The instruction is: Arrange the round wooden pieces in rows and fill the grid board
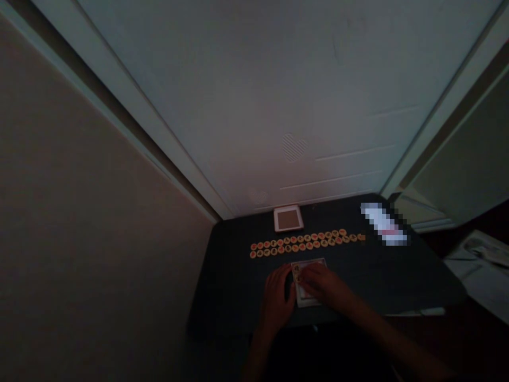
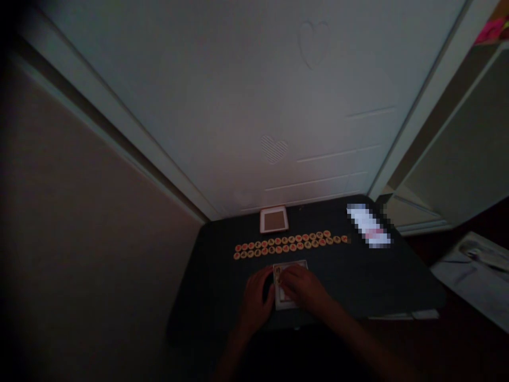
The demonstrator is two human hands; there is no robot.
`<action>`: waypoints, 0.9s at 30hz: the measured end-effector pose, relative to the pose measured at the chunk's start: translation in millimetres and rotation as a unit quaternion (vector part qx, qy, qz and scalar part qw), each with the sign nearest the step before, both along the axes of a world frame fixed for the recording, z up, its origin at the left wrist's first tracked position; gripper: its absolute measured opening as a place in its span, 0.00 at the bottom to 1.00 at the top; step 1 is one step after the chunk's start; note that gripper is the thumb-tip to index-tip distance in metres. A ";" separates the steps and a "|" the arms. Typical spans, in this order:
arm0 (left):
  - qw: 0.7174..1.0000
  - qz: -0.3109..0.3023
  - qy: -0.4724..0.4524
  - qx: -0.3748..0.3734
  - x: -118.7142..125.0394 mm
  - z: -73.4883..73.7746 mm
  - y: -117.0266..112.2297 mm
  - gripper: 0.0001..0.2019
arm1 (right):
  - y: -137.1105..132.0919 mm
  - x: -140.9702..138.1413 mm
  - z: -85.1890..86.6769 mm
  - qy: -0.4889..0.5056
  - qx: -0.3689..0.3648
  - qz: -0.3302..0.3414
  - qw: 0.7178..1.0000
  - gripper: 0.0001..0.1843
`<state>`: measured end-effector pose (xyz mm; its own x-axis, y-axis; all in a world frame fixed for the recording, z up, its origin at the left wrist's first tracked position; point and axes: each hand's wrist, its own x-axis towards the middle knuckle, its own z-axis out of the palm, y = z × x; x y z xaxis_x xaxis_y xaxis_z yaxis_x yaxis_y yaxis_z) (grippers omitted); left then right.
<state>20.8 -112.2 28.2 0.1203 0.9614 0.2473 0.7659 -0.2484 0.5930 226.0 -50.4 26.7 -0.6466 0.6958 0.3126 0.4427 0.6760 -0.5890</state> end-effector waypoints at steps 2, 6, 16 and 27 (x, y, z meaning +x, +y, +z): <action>1.000 0.004 -0.003 0.001 -0.5 0.5 -0.1 0.22 | -1.7 8.4 2.1 0.025 -0.007 -0.023 0.999 0.09; 1.000 0.006 -0.008 -0.002 -0.3 1.7 0.0 0.21 | -5.7 33.9 -1.5 0.083 -0.007 -0.108 0.991 0.11; 1.000 0.013 -0.015 -0.010 0.2 -0.5 3.5 0.20 | -17.2 69.2 -28.8 0.088 -0.008 -0.233 0.969 0.12; 0.996 0.055 -0.057 0.027 -15.3 -1.7 15.1 0.16 | -14.0 70.1 -25.4 0.060 -0.038 -0.187 0.980 0.12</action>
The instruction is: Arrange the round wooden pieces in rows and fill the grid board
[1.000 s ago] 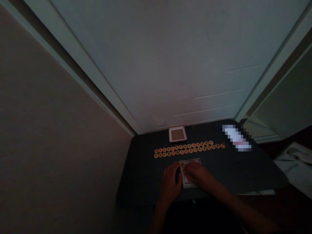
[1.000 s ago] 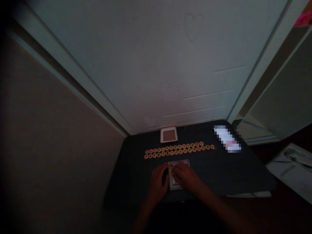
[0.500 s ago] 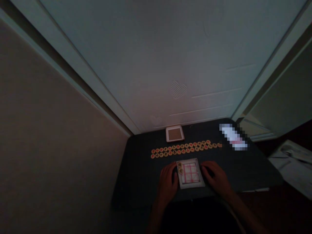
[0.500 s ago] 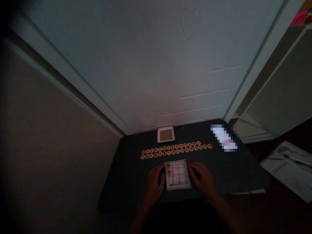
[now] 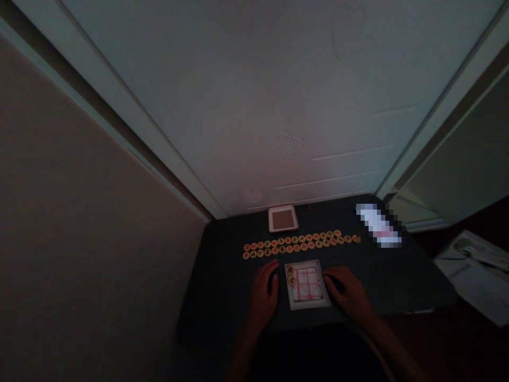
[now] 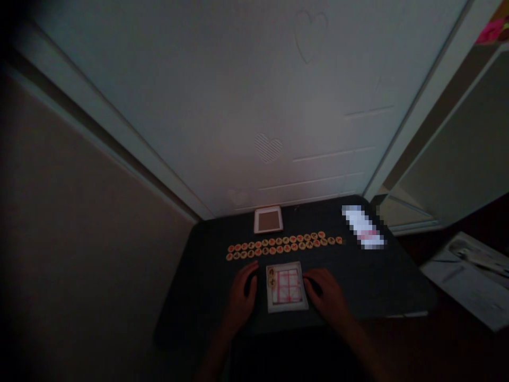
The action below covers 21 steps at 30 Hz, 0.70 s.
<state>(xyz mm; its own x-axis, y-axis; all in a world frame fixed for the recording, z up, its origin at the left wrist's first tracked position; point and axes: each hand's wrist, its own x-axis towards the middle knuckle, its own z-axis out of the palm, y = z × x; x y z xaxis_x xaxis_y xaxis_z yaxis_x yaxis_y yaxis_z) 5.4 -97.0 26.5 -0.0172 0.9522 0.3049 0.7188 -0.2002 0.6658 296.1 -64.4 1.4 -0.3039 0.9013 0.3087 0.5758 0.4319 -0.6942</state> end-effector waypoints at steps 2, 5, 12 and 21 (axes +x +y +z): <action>1.000 0.003 0.025 0.014 -11.5 9.4 14.5 0.16 | 0.1 -0.1 0.0 -0.003 -0.006 -0.003 1.000 0.12; 0.996 0.026 0.064 0.051 -29.3 25.6 40.8 0.15 | 0.5 -1.0 -0.5 -0.002 -0.004 -0.010 1.000 0.12; 0.994 0.007 0.101 0.049 -57.2 42.4 82.2 0.13 | 1.5 -1.7 -0.7 0.024 0.010 -0.010 1.000 0.12; 0.994 0.020 0.104 0.018 -83.6 34.3 90.2 0.11 | 2.1 -1.8 -1.0 0.024 0.006 -0.018 1.000 0.11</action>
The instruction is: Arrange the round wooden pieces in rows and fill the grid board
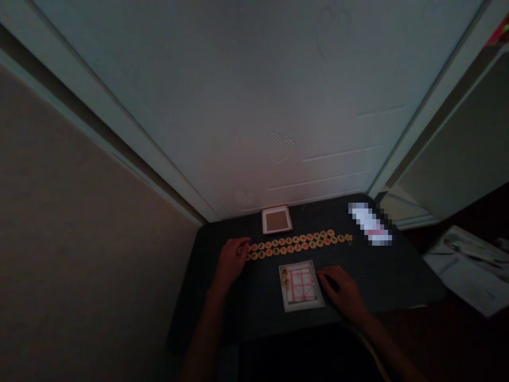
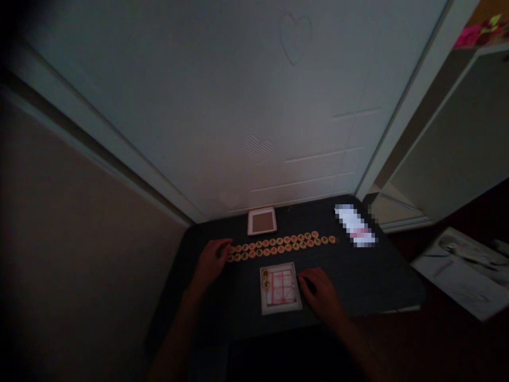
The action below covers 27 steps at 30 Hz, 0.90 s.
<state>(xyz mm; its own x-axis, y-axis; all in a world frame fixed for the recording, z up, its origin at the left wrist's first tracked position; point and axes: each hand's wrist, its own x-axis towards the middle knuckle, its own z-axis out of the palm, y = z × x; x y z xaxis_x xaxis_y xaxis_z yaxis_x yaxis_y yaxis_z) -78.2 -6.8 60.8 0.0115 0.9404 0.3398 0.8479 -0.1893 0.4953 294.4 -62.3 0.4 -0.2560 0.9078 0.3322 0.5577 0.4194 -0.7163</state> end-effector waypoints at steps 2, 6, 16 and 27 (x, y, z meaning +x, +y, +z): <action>1.000 0.003 -0.003 -0.005 -4.4 -1.7 -2.4 0.11 | 0.1 0.3 -1.7 0.003 0.002 0.001 1.000 0.11; 1.000 0.001 -0.006 -0.019 -5.1 -3.9 -6.8 0.11 | 0.0 0.6 -3.0 0.003 -0.004 0.004 1.000 0.11; 0.990 -0.125 0.054 -0.027 53.7 -9.6 -15.6 0.14 | 0.4 -0.6 0.5 0.008 0.001 -0.004 1.000 0.11; 0.984 -0.141 0.099 -0.039 64.1 -33.6 -28.1 0.21 | -0.6 -1.6 5.9 0.006 -0.020 -0.001 1.000 0.12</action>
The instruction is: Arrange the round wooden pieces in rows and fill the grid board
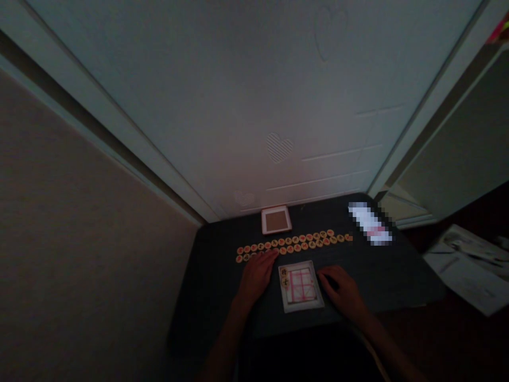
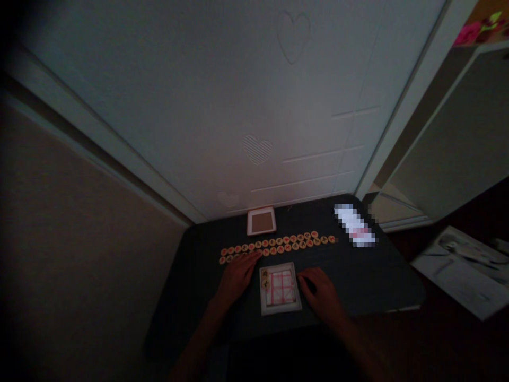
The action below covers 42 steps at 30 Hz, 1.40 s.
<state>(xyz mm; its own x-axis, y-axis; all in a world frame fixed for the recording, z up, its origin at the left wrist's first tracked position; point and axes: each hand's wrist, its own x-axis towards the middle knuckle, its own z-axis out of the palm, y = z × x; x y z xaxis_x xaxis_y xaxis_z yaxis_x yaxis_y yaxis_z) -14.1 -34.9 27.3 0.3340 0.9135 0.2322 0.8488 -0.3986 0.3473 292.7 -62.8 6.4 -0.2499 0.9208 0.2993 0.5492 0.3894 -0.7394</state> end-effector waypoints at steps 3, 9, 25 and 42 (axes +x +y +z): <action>1.000 0.001 -0.005 0.003 -0.9 -1.5 -3.9 0.22 | 0.1 0.1 0.1 0.000 0.004 0.000 1.000 0.12; 1.000 -0.005 -0.001 0.000 -1.0 1.4 -11.4 0.23 | 0.2 1.0 -2.6 0.001 0.010 0.001 1.000 0.12; 0.999 -0.001 0.014 -0.030 -14.7 4.0 -50.1 0.24 | 0.0 1.6 -2.0 -0.005 -0.003 0.001 1.000 0.11; 0.999 -0.013 0.035 -0.021 -19.0 -3.1 -84.5 0.25 | 0.2 1.8 -2.2 0.002 -0.007 0.001 1.000 0.11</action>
